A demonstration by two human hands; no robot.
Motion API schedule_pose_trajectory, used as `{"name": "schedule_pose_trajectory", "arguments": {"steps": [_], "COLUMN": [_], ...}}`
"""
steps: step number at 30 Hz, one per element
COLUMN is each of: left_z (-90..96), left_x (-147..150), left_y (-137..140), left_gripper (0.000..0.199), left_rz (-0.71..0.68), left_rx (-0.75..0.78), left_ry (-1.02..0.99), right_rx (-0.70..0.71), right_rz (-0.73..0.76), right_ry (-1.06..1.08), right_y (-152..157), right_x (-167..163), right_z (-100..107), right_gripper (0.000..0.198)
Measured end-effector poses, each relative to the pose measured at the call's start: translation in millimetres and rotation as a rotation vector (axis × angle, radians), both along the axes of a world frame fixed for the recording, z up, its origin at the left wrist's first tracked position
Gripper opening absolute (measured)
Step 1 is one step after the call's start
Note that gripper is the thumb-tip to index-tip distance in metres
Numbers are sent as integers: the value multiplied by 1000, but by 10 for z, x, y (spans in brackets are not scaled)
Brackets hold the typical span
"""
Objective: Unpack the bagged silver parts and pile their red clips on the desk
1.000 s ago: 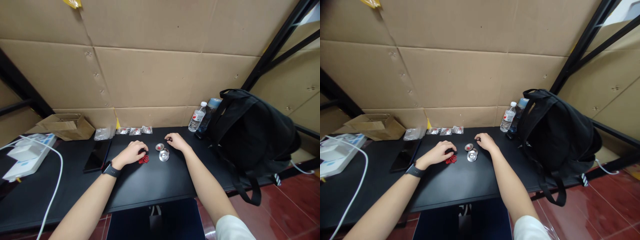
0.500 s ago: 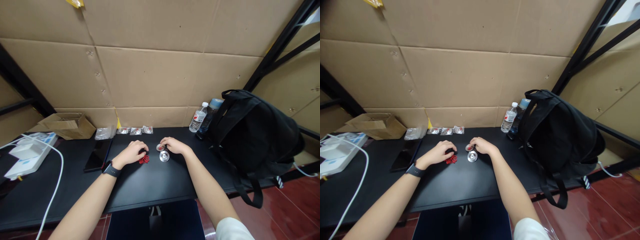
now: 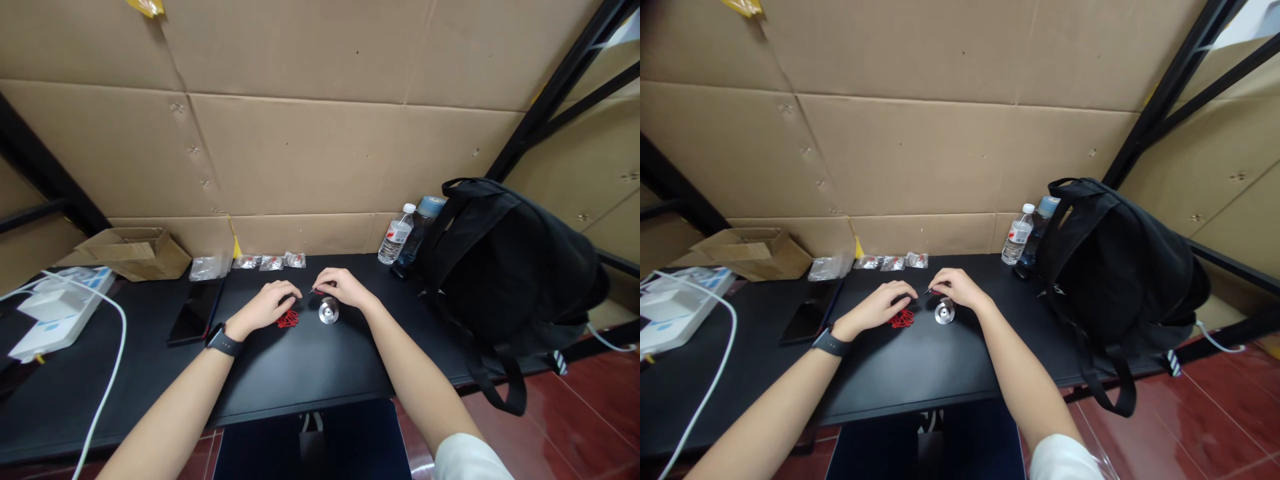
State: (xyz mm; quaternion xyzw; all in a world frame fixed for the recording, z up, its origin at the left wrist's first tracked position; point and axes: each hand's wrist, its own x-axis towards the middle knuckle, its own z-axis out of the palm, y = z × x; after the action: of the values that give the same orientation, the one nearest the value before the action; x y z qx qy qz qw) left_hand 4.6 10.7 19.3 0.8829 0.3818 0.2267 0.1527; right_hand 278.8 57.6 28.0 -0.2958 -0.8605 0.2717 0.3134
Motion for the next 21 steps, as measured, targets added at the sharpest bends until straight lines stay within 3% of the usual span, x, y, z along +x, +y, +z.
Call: {"name": "schedule_pose_trajectory", "arguments": {"steps": [5,11,21], "left_z": [33,65,35], "left_x": [79,94,114], "left_y": [-32,-48,-38], "left_gripper": [30,26,19], "left_rz": [-59,-70,-66], "left_rx": [-33,-63,-66], "left_ry": [-90,-171,-136], "right_rx": [22,63,78], "right_rz": [88,88,131], "right_ry": [22,20,8], "right_y": [-137,-163,-194], "right_x": [-142,-193,-227], "right_z": [58,40,39], "right_gripper": [14,15,15]}}
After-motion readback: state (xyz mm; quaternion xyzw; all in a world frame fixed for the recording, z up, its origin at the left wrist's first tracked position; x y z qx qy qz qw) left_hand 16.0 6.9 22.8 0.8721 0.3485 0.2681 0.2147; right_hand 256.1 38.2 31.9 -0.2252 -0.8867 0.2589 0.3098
